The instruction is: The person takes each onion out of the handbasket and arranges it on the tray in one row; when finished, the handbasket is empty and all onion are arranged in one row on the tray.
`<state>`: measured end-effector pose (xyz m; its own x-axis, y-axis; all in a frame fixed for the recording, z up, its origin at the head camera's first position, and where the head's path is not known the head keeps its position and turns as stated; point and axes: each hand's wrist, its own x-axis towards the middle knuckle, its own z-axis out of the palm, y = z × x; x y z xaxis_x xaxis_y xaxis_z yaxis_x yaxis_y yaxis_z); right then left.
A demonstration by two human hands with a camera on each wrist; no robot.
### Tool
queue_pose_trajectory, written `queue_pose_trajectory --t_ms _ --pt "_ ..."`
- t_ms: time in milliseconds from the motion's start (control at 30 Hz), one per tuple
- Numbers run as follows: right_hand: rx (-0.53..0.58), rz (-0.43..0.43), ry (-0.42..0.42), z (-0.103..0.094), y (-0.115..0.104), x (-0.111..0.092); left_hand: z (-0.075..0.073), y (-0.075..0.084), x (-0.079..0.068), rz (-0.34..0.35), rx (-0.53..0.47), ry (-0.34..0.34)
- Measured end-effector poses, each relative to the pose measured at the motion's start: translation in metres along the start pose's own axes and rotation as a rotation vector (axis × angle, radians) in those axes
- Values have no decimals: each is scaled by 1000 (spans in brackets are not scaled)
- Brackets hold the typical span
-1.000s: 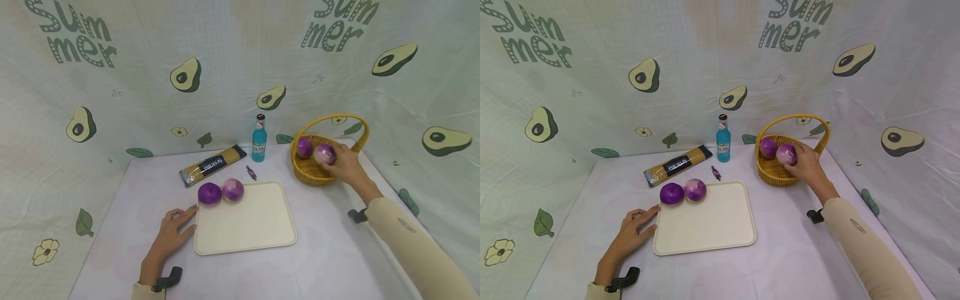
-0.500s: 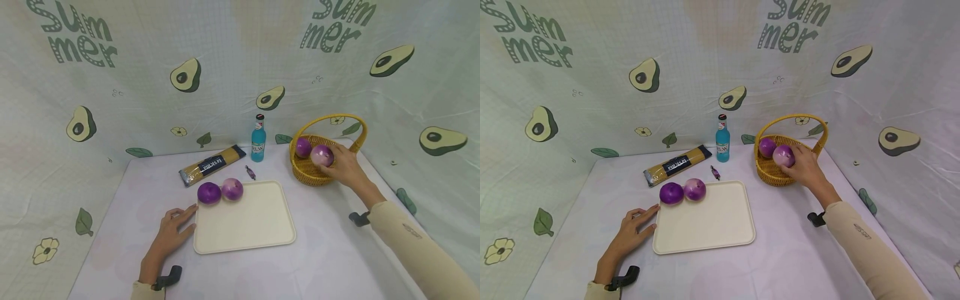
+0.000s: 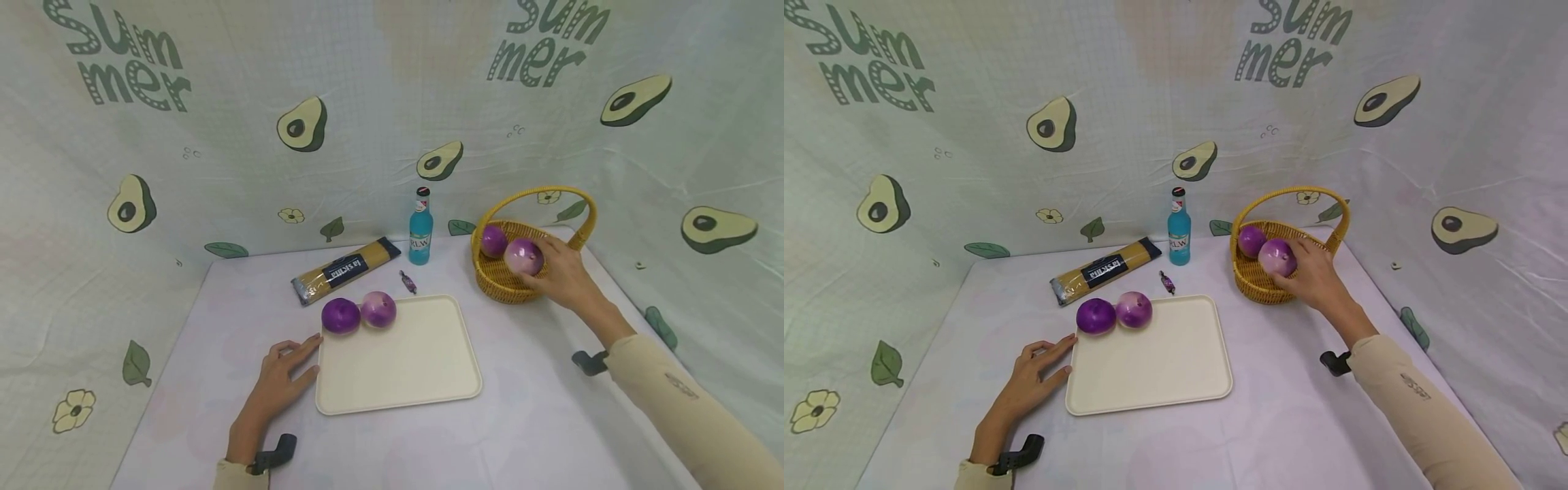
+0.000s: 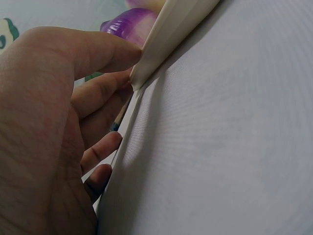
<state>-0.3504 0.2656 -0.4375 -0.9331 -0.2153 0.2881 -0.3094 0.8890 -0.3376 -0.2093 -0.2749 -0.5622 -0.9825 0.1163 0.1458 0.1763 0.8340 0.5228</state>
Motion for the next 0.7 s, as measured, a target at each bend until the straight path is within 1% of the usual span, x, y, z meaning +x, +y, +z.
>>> queue_pose_trajectory --t_ms 133,233,533,700 --pt "9 -12 13 0 -3 -3 0 1 -1 5 0 5" --pt "11 -37 26 0 -6 -5 -1 2 -1 3 -2 4" --pt "39 -145 80 4 -19 -9 -1 0 0 -8 -6 -15" --pt "48 -149 65 4 -27 -12 -1 -1 -1 -31 -1 -24"
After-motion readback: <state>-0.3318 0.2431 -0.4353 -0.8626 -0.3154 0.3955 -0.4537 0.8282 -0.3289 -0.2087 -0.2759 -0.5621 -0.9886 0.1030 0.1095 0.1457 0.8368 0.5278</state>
